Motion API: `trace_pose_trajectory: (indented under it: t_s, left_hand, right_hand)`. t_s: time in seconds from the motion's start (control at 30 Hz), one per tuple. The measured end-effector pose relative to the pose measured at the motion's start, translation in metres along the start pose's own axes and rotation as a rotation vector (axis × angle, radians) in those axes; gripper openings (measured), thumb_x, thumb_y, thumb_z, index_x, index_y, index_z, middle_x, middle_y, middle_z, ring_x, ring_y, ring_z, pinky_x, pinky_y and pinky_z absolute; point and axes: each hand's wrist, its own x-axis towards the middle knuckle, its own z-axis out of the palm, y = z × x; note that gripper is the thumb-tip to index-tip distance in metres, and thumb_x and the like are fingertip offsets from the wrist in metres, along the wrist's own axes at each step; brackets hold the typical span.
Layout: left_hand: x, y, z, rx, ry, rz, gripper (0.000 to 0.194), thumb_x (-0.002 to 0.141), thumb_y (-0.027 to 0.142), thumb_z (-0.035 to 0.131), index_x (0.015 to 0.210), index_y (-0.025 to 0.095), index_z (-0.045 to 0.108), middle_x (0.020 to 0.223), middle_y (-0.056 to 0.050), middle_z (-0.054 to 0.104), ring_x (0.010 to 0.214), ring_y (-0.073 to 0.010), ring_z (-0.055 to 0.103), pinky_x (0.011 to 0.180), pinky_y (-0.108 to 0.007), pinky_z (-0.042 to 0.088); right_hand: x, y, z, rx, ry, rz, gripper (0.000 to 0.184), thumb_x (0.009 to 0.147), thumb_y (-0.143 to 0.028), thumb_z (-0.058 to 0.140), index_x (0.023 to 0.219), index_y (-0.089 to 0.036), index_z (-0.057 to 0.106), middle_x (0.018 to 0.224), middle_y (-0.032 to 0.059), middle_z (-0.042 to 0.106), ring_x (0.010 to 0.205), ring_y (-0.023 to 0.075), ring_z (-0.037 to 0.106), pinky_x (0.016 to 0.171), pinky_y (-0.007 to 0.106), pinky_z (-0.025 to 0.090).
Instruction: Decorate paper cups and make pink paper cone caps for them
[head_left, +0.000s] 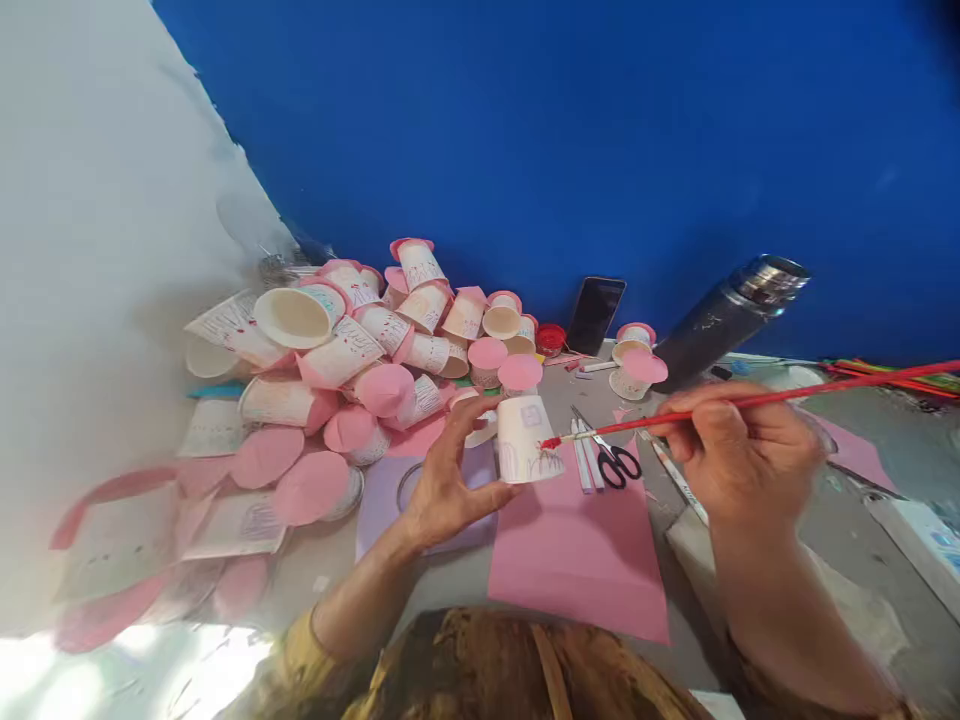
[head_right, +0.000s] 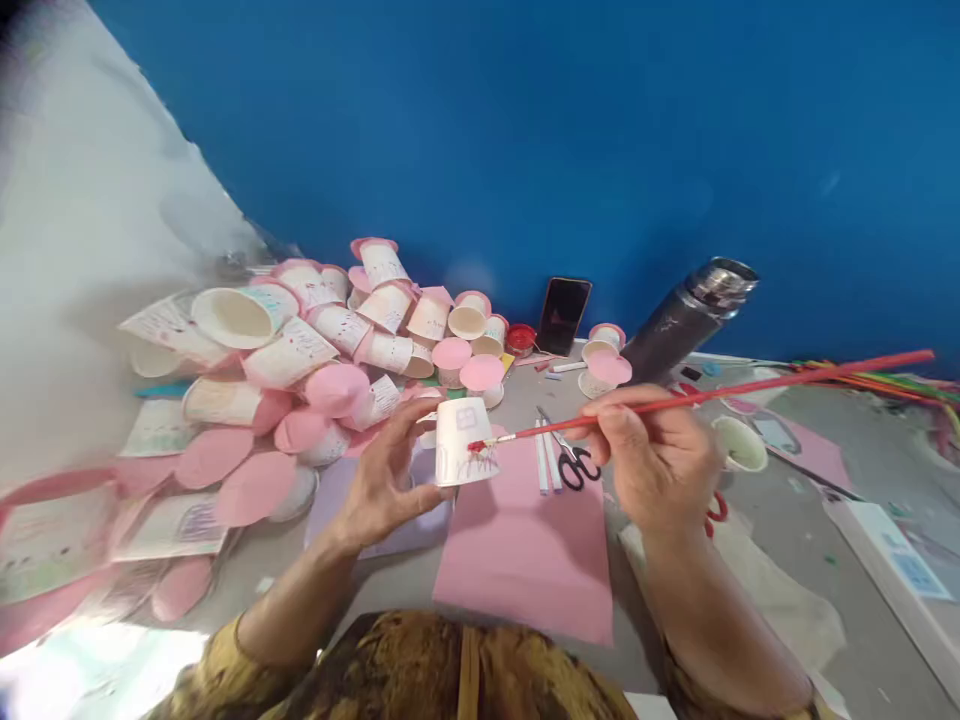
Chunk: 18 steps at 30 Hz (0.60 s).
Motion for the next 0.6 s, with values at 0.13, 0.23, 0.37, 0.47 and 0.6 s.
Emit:
trace_pose_trajectory:
  t_s: [0.13, 0.23, 0.37, 0.47, 0.6]
  left_hand:
    - [0.002, 0.001, 0.001, 0.034, 0.005, 0.011, 0.080, 0.078, 0.032, 0.087, 0.149, 0.039, 0.050, 0.152, -0.008, 0.052, 0.141, -0.0356, 0.049, 0.113, -0.052, 0.045]
    - [0.004, 0.006, 0.002, 0.068, 0.010, 0.023, 0.079, 0.077, 0.031, 0.086, 0.148, 0.037, 0.051, 0.149, -0.009, 0.054, 0.139, -0.0353, 0.050, 0.111, -0.052, 0.045]
    - [0.006, 0.012, 0.003, 0.101, 0.003, 0.022, 0.076, 0.077, 0.032, 0.086, 0.145, 0.034, 0.052, 0.145, -0.010, 0.055, 0.135, -0.0347, 0.052, 0.108, -0.051, 0.047]
    - [0.007, 0.013, 0.003, 0.110, 0.003, 0.015, 0.076, 0.076, 0.033, 0.086, 0.144, 0.033, 0.053, 0.143, -0.010, 0.056, 0.133, -0.0345, 0.052, 0.106, -0.050, 0.047]
    - [0.006, 0.012, 0.004, 0.100, 0.011, 0.020, 0.076, 0.075, 0.033, 0.086, 0.144, 0.034, 0.053, 0.143, -0.009, 0.056, 0.133, -0.0345, 0.052, 0.107, -0.051, 0.047]
  right_hand:
    - [-0.003, -0.001, 0.006, 0.025, -0.058, -0.021, 0.015, 0.098, -0.031, 0.071, 0.087, -0.024, 0.078, 0.064, 0.0011, 0.073, 0.044, 0.0144, 0.056, 0.036, 0.030, 0.041]
    - [-0.005, -0.002, 0.009, -0.003, -0.074, -0.048, 0.016, 0.099, -0.031, 0.070, 0.087, -0.023, 0.078, 0.066, 0.0013, 0.074, 0.044, 0.0135, 0.056, 0.037, 0.029, 0.043]
    - [-0.006, 0.000, 0.011, -0.028, -0.085, -0.027, 0.017, 0.099, -0.032, 0.071, 0.087, -0.022, 0.077, 0.066, 0.0007, 0.074, 0.045, 0.0118, 0.057, 0.040, 0.027, 0.046]
    - [-0.006, 0.003, 0.010, -0.030, -0.086, -0.015, 0.017, 0.099, -0.034, 0.071, 0.088, -0.022, 0.077, 0.066, 0.0007, 0.074, 0.045, 0.0116, 0.057, 0.041, 0.026, 0.047]
    - [-0.004, 0.002, 0.011, -0.026, -0.063, -0.044, 0.020, 0.099, -0.036, 0.071, 0.086, -0.021, 0.077, 0.065, 0.0007, 0.073, 0.044, 0.0112, 0.055, 0.038, 0.026, 0.044]
